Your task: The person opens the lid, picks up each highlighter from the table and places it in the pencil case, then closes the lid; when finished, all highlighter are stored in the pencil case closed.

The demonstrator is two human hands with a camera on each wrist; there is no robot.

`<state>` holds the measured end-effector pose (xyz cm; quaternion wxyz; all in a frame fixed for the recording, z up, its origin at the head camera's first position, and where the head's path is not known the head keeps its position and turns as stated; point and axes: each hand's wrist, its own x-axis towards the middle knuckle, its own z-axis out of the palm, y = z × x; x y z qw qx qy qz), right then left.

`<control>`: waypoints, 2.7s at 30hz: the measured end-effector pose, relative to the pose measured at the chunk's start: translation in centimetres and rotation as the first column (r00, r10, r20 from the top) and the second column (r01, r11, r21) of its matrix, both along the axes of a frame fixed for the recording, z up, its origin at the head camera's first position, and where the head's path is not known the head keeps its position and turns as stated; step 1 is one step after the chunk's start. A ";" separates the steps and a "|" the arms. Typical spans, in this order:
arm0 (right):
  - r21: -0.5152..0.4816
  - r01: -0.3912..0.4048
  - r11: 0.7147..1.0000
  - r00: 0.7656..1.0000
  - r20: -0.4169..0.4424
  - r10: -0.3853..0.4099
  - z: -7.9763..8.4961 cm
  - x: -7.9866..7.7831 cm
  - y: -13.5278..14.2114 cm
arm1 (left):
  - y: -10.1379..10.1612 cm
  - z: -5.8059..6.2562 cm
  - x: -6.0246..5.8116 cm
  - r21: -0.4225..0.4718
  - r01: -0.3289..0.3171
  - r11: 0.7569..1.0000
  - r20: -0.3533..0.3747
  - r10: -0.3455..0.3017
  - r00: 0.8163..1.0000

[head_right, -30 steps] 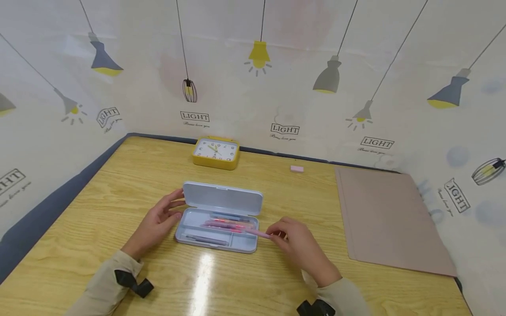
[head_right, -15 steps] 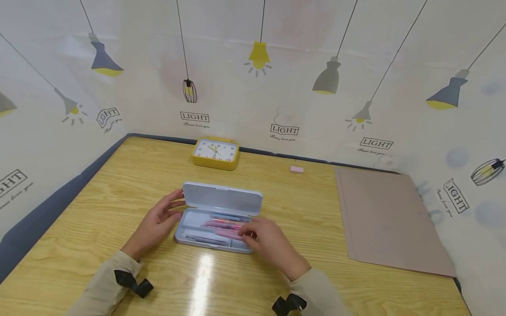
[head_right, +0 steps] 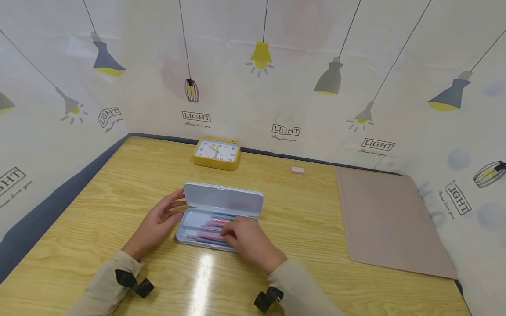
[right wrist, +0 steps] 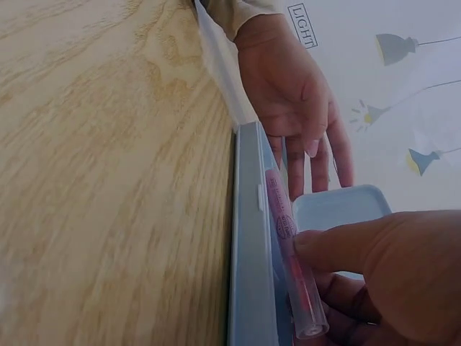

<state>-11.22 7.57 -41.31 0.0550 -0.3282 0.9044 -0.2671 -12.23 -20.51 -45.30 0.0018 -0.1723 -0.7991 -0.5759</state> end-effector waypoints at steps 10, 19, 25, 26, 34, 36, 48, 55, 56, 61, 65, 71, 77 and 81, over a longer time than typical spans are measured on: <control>0.066 0.024 0.998 0.999 -0.036 -0.022 0.1 0.2 -1.6 | -0.1 -0.1 -0.1 0.000 0.006 1.000 -0.011 -0.006 1.000; 0.100 0.031 0.995 0.999 -0.019 -0.029 0.3 0.0 -3.4 | -0.1 -0.1 -0.2 0.018 0.010 1.000 -0.016 -0.009 1.000; 0.094 0.045 0.995 0.998 -0.043 -0.041 0.1 0.0 -4.4 | -0.1 -0.2 -0.2 0.020 0.019 1.000 -0.027 -0.018 0.999; 0.093 0.044 0.995 0.998 -0.054 -0.039 0.0 0.0 -4.6 | -0.1 -0.2 -0.2 0.019 0.021 1.000 -0.030 -0.020 0.999; 0.068 0.021 0.997 0.997 -0.077 -0.015 -0.3 0.2 -5.0 | -0.2 -0.3 -0.2 0.025 0.026 0.999 -0.037 -0.025 0.999; 0.059 0.015 0.998 0.997 -0.081 -0.010 -0.2 0.2 -5.0 | -0.2 -0.3 -0.1 0.023 0.025 0.999 -0.033 -0.025 0.999; -0.046 0.067 0.997 0.997 0.027 -0.065 0.7 0.3 -3.1 | -0.2 -0.1 -0.1 0.022 0.023 0.999 -0.035 -0.023 0.999; -0.172 0.146 0.974 0.989 0.021 -0.145 3.7 -0.1 0.0 | -0.2 0.0 -0.1 0.023 0.021 1.000 -0.029 -0.020 0.999; -0.194 0.160 0.968 0.987 0.018 -0.159 4.1 -0.2 0.6 | -0.2 0.0 -0.1 0.024 0.020 1.000 -0.027 -0.020 0.999; -0.274 0.253 0.928 0.963 -0.020 -0.268 5.4 -1.2 3.4 | -0.2 0.0 -0.1 0.033 0.024 0.999 -0.029 -0.023 0.999; -0.311 0.337 0.889 0.930 -0.037 -0.366 5.4 -2.2 5.3 | -0.2 -0.1 -0.2 0.037 0.027 0.999 -0.032 -0.025 0.999; -0.353 0.423 0.835 0.902 0.078 -0.424 4.0 -3.8 6.5 | -0.3 -0.2 -0.2 0.039 0.027 0.999 -0.041 -0.025 0.999; -0.371 0.480 0.795 0.875 0.272 -0.401 1.9 -4.8 6.5 | -0.3 -0.5 -0.3 0.041 0.029 0.999 -0.061 -0.026 0.998; -0.384 0.481 0.788 0.869 0.326 -0.372 1.5 -4.9 6.4 | -0.3 -0.6 -0.3 0.040 0.026 0.999 -0.062 -0.023 0.998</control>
